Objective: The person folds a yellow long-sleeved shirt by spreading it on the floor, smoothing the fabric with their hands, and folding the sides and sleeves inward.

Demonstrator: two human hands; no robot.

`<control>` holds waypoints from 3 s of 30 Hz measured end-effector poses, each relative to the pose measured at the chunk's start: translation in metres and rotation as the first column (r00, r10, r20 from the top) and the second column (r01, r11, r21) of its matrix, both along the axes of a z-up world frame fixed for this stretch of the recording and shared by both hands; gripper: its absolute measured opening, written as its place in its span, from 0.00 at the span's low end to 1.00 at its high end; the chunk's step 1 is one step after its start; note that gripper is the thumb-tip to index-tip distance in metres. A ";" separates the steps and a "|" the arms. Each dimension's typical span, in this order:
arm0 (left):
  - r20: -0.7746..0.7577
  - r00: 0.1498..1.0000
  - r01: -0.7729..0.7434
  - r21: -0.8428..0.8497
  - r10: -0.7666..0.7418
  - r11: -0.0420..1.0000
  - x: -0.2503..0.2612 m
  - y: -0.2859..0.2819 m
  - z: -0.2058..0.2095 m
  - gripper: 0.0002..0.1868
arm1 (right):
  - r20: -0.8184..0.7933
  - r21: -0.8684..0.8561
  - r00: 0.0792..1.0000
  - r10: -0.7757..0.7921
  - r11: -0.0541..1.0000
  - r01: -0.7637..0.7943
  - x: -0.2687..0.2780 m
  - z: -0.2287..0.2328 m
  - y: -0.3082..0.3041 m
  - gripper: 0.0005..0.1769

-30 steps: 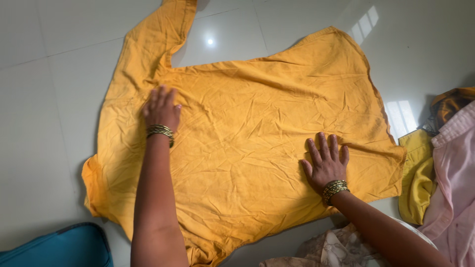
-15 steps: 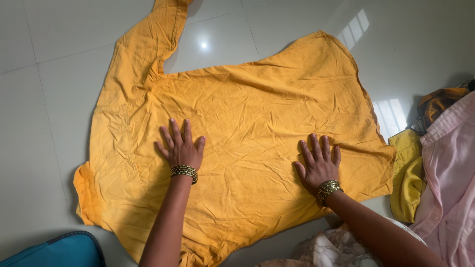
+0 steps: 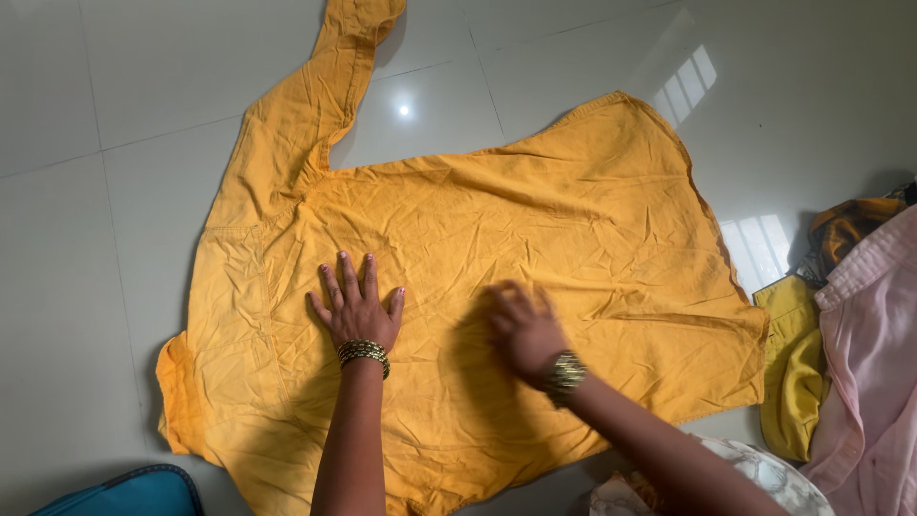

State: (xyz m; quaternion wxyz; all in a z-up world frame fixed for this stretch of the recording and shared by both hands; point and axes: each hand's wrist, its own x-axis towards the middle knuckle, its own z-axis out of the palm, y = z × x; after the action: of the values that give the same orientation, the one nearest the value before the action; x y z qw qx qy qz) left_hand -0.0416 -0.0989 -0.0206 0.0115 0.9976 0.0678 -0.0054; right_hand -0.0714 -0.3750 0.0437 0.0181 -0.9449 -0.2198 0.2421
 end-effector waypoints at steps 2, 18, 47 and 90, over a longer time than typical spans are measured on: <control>0.007 1.000 -0.002 -0.016 0.002 1.000 -0.001 0.000 0.000 0.41 | 0.048 0.149 0.997 0.061 0.987 -0.068 0.006 -0.013 0.027 0.39; 0.030 1.000 -0.008 -0.007 0.009 1.000 -0.002 -0.001 0.003 0.42 | 0.353 0.000 0.824 -0.444 0.880 0.474 0.107 -0.060 -0.207 0.41; 0.019 1.000 0.005 0.017 -0.005 1.000 -0.003 0.000 0.004 0.43 | 0.351 0.074 0.870 -0.347 0.936 0.344 0.258 -0.044 -0.136 0.40; -0.178 0.971 -0.138 0.135 0.161 0.981 -0.161 -0.103 0.010 0.40 | 0.191 0.167 0.969 -0.154 0.978 0.122 -0.057 -0.024 -0.011 0.41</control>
State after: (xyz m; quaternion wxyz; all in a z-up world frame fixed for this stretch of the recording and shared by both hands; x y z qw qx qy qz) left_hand -0.2027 -0.2023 -0.0103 -0.0553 0.9835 0.1439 -0.0946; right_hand -0.1288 -0.3857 0.0195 0.0854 -0.9734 -0.1722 0.1249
